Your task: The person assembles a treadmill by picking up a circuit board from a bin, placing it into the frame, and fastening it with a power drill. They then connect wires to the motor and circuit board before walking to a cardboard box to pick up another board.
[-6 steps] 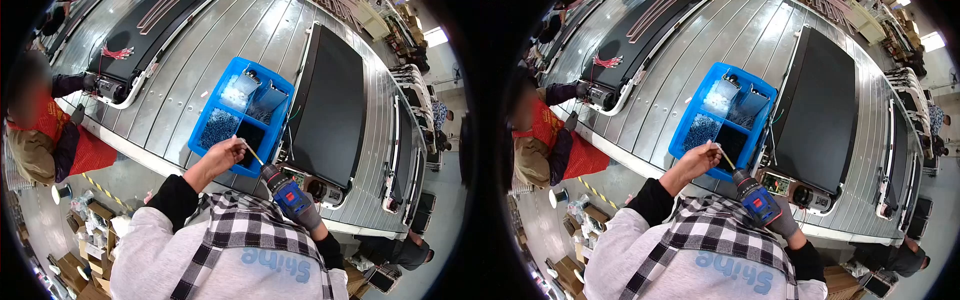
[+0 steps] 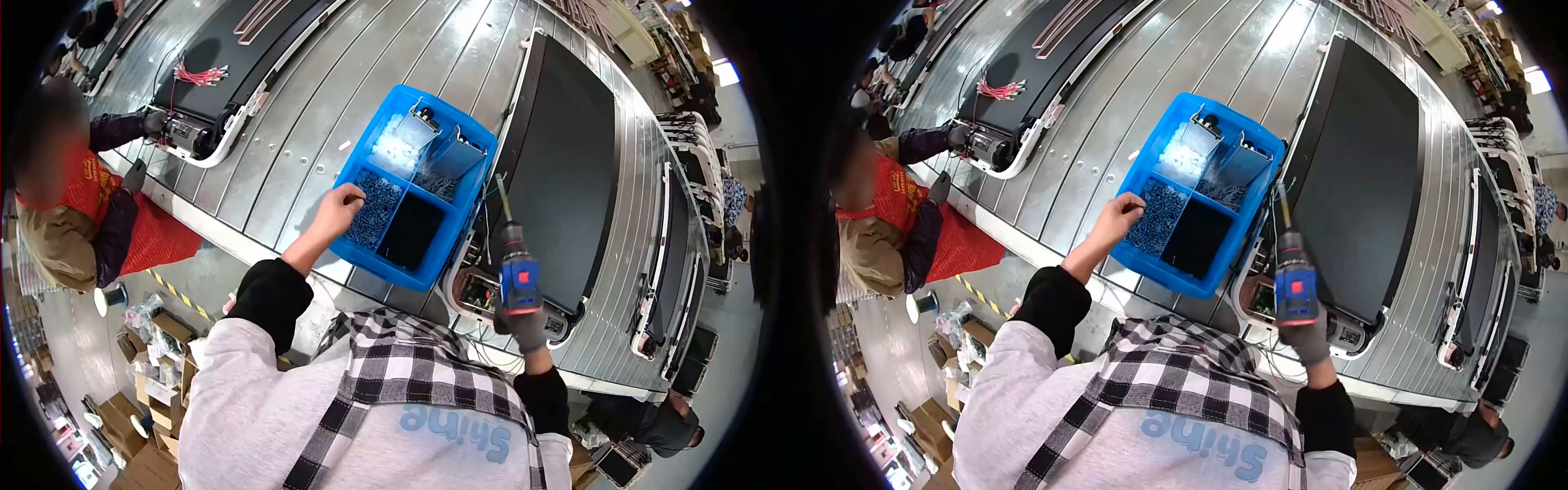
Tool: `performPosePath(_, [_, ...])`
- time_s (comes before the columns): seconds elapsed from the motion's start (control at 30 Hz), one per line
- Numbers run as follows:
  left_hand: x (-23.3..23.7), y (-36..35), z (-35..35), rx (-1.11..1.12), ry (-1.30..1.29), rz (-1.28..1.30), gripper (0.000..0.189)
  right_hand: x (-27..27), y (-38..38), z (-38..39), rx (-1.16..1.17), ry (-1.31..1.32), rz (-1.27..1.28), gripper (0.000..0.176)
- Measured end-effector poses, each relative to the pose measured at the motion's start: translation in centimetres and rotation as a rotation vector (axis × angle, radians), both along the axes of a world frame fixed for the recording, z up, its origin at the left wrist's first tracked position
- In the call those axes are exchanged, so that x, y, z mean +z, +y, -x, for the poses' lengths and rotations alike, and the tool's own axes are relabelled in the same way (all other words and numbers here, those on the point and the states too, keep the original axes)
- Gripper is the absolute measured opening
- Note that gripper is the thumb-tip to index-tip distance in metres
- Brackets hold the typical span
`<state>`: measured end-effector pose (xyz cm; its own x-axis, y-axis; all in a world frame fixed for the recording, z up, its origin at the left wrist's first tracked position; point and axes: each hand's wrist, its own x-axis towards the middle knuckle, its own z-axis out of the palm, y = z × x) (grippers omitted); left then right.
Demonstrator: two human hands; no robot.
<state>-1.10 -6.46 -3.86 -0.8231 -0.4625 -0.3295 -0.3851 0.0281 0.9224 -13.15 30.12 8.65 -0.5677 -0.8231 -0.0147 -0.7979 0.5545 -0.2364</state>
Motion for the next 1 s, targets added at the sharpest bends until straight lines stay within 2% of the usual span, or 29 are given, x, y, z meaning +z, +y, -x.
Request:
performPosePath(0.03, [-1.4, 0.0, 0.2, -0.153, -0.023, 0.148, 0.009, -1.0, 0.4, 1.8, -0.179, -0.213, 0.075, 0.036])
performPosePath(0.07, [-1.6, 0.5, 0.3, -0.3, -0.029, 0.518, 0.016, -1.9, 0.8, 3.6, -0.363, -0.383, 0.165, 0.043])
performPosePath(0.1, [-2.5, 0.9, 0.4, -0.378, -0.095, 0.542, 0.018, -2.6, 0.3, 5.0, -0.571, -0.414, 0.244, 0.05])
performPosePath(0.17, [-5.8, 1.3, 0.5, -0.503, -0.132, 0.658, 0.02, -5.3, 1.1, 9.3, -0.532, -0.175, 0.047, 0.059])
performPosePath(0.27, [-6.4, 1.5, 2.1, -0.617, -0.302, 0.718, 0.022, -8.6, 1.5, 13.8, -0.501, -0.062, -0.156, 0.06])
performPosePath(0.4, [-5.5, 1.6, 2.9, -0.673, -0.358, 0.721, 0.024, -10.7, 1.2, 15.0, -0.474, -0.048, -0.071, 0.061])
performPosePath(0.5, [-6.6, 1.4, 2.8, -0.735, -0.352, 0.739, 0.025, -10.1, 1.2, 14.4, -0.505, -0.102, -0.078, 0.06])
performPosePath(0.57, [-7.2, 1.1, 2.5, -0.712, -0.349, 0.762, 0.023, -9.9, 3.5, 13.9, -0.442, -0.027, 0.003, 0.057])
performPosePath(0.63, [-10.2, 0.1, 1.6, -0.686, -0.293, 0.799, 0.018, -7.2, 6.1, 12.5, -0.547, -0.044, 0.084, 0.052])
performPosePath(0.67, [-11.1, 0.1, 1.7, -0.668, -0.27, 0.82, 0.016, -5.8, 7.7, 11.4, -0.631, -0.021, 0.15, 0.04])
performPosePath(0.7, [-9.2, 0.0, 2.5, -0.638, -0.295, 0.714, 0.013, -5.9, 10.4, 9.9, -0.773, -0.122, 0.259, 0.032])
performPosePath(0.73, [-9.1, -0.6, 2.5, -0.578, -0.205, 0.675, 0.012, -5.9, 13.1, 8.1, -0.905, -0.218, 0.379, 0.025])
performPosePath(0.77, [-8.5, -0.7, 2.6, -0.452, -0.223, 0.535, 0.014, -4.9, 15.3, 5.9, -0.988, -0.106, 0.252, 0.017])
performPosePath(0.8, [-7.8, -1.2, 2.6, -0.407, -0.192, 0.438, 0.015, -7.9, 19.9, 3.8, -1.036, -0.117, 0.287, 0.016])
performPosePath(0.83, [-6.9, -1.2, 2.7, -0.323, -0.194, 0.268, 0.013, -8.3, 21.6, 0.9, -1.221, -0.336, 0.44, 0.017])
performPosePath(0.87, [-6.1, -1.4, 2.7, -0.228, -0.278, 0.052, 0.01, -8.5, 22.3, -1.5, -1.201, -0.185, 0.16, 0.025])
performPosePath(0.9, [-4.1, -0.6, 2.8, -0.143, -0.206, -0.176, 0.009, -9.4, 23.1, -2.8, -1.251, -0.459, 0.087, 0.035])
performPosePath(0.93, [-2.0, 1.0, 3.2, -0.056, -0.133, -0.41, 0.007, -7.9, 22.2, -3.6, -1.214, -0.549, 0.104, 0.041])
performPosePath(0.97, [0.1, 2.5, 3.5, -0.044, -0.076, -0.509, 0.006, -5.6, 20.2, -4.0, -1.28, -0.631, 0.06, 0.046])
performPosePath(1.0, [1.6, 4.1, 3.7, -0.028, -0.023, -0.603, 0.004, -6.2, 19.9, -4.6, -1.228, -0.598, 0.093, 0.045])
